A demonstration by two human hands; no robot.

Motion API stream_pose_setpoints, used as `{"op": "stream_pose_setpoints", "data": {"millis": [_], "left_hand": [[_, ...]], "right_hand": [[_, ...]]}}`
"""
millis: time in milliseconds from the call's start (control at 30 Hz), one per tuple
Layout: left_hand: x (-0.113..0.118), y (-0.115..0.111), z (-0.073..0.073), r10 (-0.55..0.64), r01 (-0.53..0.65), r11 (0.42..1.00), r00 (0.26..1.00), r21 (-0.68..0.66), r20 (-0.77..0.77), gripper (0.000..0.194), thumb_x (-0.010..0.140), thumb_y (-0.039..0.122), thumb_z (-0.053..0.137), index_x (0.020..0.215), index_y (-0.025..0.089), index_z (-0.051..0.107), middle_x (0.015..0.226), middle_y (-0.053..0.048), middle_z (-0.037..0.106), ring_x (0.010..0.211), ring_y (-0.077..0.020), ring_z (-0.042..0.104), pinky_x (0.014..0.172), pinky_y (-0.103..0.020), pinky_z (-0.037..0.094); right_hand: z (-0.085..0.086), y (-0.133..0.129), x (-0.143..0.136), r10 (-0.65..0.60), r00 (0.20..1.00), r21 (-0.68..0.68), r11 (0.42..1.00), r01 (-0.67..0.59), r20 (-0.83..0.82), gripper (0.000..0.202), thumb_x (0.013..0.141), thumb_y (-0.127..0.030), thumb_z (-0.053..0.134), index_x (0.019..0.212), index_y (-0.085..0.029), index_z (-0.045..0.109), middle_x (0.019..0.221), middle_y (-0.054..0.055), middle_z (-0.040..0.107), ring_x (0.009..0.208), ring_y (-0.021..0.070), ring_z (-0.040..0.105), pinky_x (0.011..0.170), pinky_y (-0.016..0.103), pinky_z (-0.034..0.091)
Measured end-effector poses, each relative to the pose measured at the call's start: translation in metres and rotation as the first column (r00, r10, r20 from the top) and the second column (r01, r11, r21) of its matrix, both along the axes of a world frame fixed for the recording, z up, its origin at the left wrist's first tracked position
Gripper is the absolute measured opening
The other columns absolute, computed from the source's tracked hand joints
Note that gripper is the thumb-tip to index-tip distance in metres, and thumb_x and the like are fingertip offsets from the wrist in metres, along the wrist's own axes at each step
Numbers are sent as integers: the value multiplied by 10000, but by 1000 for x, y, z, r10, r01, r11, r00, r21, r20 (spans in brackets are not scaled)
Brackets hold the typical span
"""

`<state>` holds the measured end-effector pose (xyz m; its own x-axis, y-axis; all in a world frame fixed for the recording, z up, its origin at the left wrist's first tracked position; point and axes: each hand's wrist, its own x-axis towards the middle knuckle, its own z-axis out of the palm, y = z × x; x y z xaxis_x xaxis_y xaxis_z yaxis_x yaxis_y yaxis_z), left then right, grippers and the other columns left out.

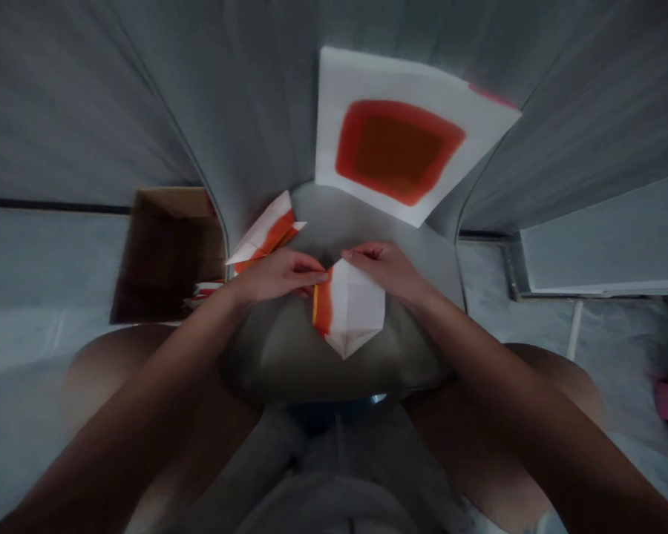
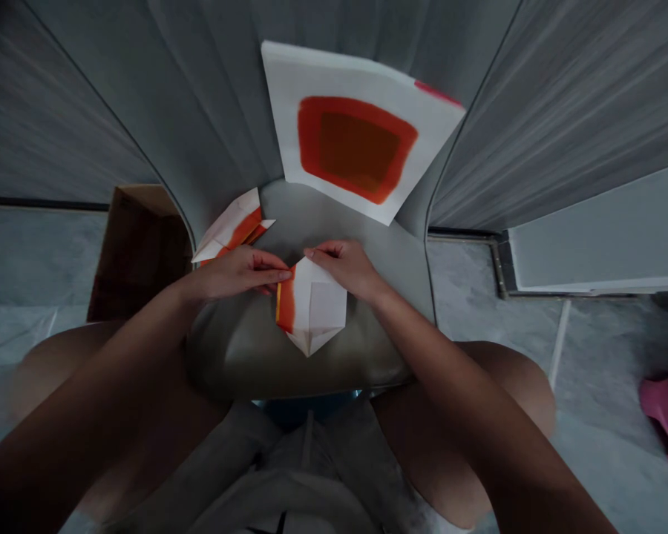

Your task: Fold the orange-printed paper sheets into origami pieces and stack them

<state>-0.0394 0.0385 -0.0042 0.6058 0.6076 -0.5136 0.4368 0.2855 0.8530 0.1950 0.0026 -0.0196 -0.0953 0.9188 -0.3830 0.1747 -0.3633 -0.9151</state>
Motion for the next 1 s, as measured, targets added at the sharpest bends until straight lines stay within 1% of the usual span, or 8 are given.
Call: {"op": "stream_pose_setpoints", "data": {"millis": [200,367,433,500,600,733,933,1000], "left_hand": [[0,-2,7,4,-5,996,1000,-86,-7,301,831,465,802,988,209,806,945,-40,778,835,-164,714,773,-296,600],[-2,-3,11,-67,66,992,998,-110,-7,301,827,464,788,1004,221,813,976,-37,781,851,-173,714,777,-296,577],[1,-4,9,-80,80,996,997,-47,-8,324,858,499,744,988,211,808,942,-30,769,827,-167,694,742,-278,549],[5,-5,5,-52,52,993,999,103,-3,365,893,539,692,950,193,797,872,-15,738,780,-150,646,693,-253,497],[12,-8,-2,-4,-1,954,1000,300,16,417,908,578,665,875,176,771,754,5,663,701,-127,550,624,-242,402],[16,-9,-7,-1,-5,937,1000,351,18,431,916,582,651,829,171,742,704,13,610,659,-122,492,596,-252,347],[15,-9,-5,-40,45,923,999,383,-21,447,954,570,604,777,172,704,662,24,559,634,-118,454,584,-257,319],[16,-10,-4,-35,35,924,999,380,-8,461,957,589,592,800,172,711,685,21,573,648,-123,466,590,-258,326]], "right_hand": [[2,2,2,15,1000,-27,1000,-16,-22,420,727,-602,827,807,-194,769,743,10,707,642,132,574,557,259,421],[1,0,0,33,999,-13,999,-33,-20,376,719,-556,848,834,-203,784,794,15,726,683,142,594,600,273,439],[0,-1,0,28,999,-7,1000,-28,-17,385,719,-568,842,833,-205,778,783,12,717,675,141,584,591,275,429],[0,-2,-1,17,999,5,1000,-17,-29,395,718,-580,836,834,-208,772,781,10,711,671,139,575,587,274,425],[1,-3,-3,2,998,20,1000,-1,-57,391,704,-575,846,841,-217,769,797,11,715,680,138,574,585,267,429],[3,-3,-3,5,999,25,1000,-4,-50,399,727,-590,814,867,-219,774,821,19,725,697,147,585,579,262,436],[3,-4,-1,36,999,39,999,-36,-14,445,769,-643,763,849,-205,753,745,3,678,648,134,548,542,252,398],[3,-5,-2,36,999,49,998,-36,-6,487,767,-685,749,837,-203,737,728,1,658,637,132,532,531,251,389]]}}
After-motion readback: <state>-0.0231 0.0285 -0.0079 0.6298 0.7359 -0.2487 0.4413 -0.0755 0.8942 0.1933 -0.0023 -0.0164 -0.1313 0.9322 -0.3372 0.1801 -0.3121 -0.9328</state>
